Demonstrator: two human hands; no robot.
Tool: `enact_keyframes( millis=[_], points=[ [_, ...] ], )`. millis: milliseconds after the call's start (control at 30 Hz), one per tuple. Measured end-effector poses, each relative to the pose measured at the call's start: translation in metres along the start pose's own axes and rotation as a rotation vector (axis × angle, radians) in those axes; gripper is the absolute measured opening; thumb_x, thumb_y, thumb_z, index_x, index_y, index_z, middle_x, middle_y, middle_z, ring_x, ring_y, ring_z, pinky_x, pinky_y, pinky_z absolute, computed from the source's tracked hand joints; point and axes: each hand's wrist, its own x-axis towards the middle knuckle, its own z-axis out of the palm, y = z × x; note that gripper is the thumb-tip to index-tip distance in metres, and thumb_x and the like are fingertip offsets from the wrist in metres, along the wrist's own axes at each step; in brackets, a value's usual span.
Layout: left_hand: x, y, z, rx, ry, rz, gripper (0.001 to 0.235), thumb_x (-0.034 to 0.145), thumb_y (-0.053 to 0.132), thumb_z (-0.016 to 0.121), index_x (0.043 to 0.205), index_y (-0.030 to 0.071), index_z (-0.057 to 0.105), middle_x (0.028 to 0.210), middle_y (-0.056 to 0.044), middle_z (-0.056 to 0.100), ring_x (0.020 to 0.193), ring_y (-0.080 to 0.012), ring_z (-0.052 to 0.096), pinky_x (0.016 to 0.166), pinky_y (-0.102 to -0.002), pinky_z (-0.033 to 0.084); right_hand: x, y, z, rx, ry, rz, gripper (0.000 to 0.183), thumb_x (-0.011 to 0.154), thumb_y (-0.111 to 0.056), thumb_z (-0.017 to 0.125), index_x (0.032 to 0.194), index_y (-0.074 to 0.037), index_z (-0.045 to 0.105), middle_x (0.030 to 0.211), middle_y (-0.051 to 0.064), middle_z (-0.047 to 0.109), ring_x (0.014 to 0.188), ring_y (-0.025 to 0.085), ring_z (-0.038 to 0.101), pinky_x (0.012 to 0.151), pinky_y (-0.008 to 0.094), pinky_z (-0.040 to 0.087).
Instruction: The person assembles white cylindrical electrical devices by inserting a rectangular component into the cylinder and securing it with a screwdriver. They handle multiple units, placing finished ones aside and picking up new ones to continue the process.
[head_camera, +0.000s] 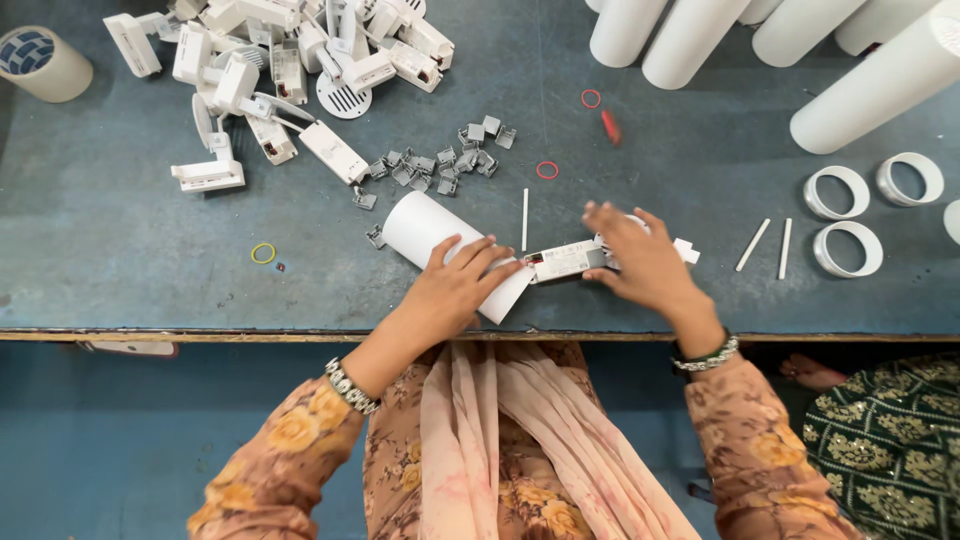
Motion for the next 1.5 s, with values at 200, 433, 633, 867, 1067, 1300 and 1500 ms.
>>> enact_keyframes(
  millis=[200, 433, 633, 867, 1067, 1300, 1500],
  points=[
    [0.021, -0.004, 0.009, 0.068, 0.103, 0.03, 0.093, 0.051, 0.019, 0.093, 0.136, 0.021, 0.056, 0.13, -0.006, 0.056, 0.13, -0.0263, 0.053, 0.116, -0.056, 0.033, -0.017, -0.017, 0.008, -0.158, 0.022, 0.036, 0.056, 0.081, -0.035, 0.079, 0.129, -0.012, 0.063, 0.122, 0.004, 0.064, 0.117, 0.025, 0.062, 0.109, 0.047, 0.041],
    [0.017, 0.024, -0.044, -0.332, 0.293, -0.139, 0.095, 0.055, 0.028, 0.095, 0.14, 0.017, 0.053, 0.129, -0.011, 0.054, 0.121, -0.0334, 0.055, 0.1, -0.051, 0.042, -0.036, -0.041, -0.016, 0.216, 0.393, 0.284, 0.054, 0.079, -0.009, 0.082, 0.128, -0.008, 0.06, 0.126, 0.014, 0.059, 0.11, 0.032, 0.062, 0.087, 0.042, 0.054],
    [0.003, 0.043, -0.066, -0.701, 0.076, -0.182, 0.094, 0.058, 0.033, 0.094, 0.142, 0.021, 0.053, 0.133, -0.011, 0.052, 0.117, -0.0345, 0.061, 0.098, -0.044, 0.052, -0.045, -0.042, -0.034, 0.35, 0.563, 0.208, 0.054, 0.078, 0.001, 0.079, 0.127, -0.008, 0.059, 0.128, 0.013, 0.057, 0.115, 0.03, 0.062, 0.088, 0.037, 0.056],
    [0.01, 0.038, -0.049, -0.79, 0.217, 0.1, 0.098, 0.064, 0.028, 0.095, 0.148, 0.016, 0.046, 0.141, -0.013, 0.047, 0.13, -0.0351, 0.057, 0.107, -0.042, 0.051, -0.046, -0.018, -0.07, 0.571, 0.287, 0.291, 0.053, 0.077, 0.0, 0.08, 0.128, -0.007, 0.064, 0.127, 0.009, 0.06, 0.109, 0.022, 0.064, 0.084, 0.034, 0.057],
    [0.018, 0.033, -0.003, -0.279, 0.294, 0.218, 0.096, 0.059, 0.02, 0.091, 0.145, 0.019, 0.048, 0.136, -0.013, 0.054, 0.126, -0.0339, 0.056, 0.107, -0.05, 0.044, -0.045, -0.017, -0.053, 0.398, 0.265, 0.286, 0.052, 0.078, -0.002, 0.077, 0.128, -0.007, 0.063, 0.128, 0.012, 0.061, 0.113, 0.028, 0.064, 0.092, 0.038, 0.055],
    [0.018, 0.022, 0.022, -0.011, 0.13, 0.213, 0.085, 0.064, 0.015, 0.084, 0.143, 0.024, 0.056, 0.138, -0.006, 0.055, 0.131, -0.0281, 0.054, 0.114, -0.055, 0.038, -0.043, -0.02, 0.001, 0.098, 0.152, 0.237, 0.054, 0.079, -0.014, 0.08, 0.131, -0.012, 0.065, 0.127, 0.012, 0.061, 0.115, 0.033, 0.061, 0.095, 0.043, 0.05],
    [-0.003, -0.038, 0.001, -0.492, -0.049, -0.376, 0.045, 0.084, 0.028, 0.081, 0.125, 0.016, 0.068, 0.129, -0.006, 0.068, 0.125, -0.0275, 0.063, 0.106, -0.04, 0.05, -0.049, -0.025, 0.015, -0.107, 0.101, 0.259, 0.062, 0.079, -0.025, 0.08, 0.136, -0.01, 0.062, 0.136, 0.01, 0.058, 0.128, 0.031, 0.051, 0.107, 0.048, 0.037]
  ],
)
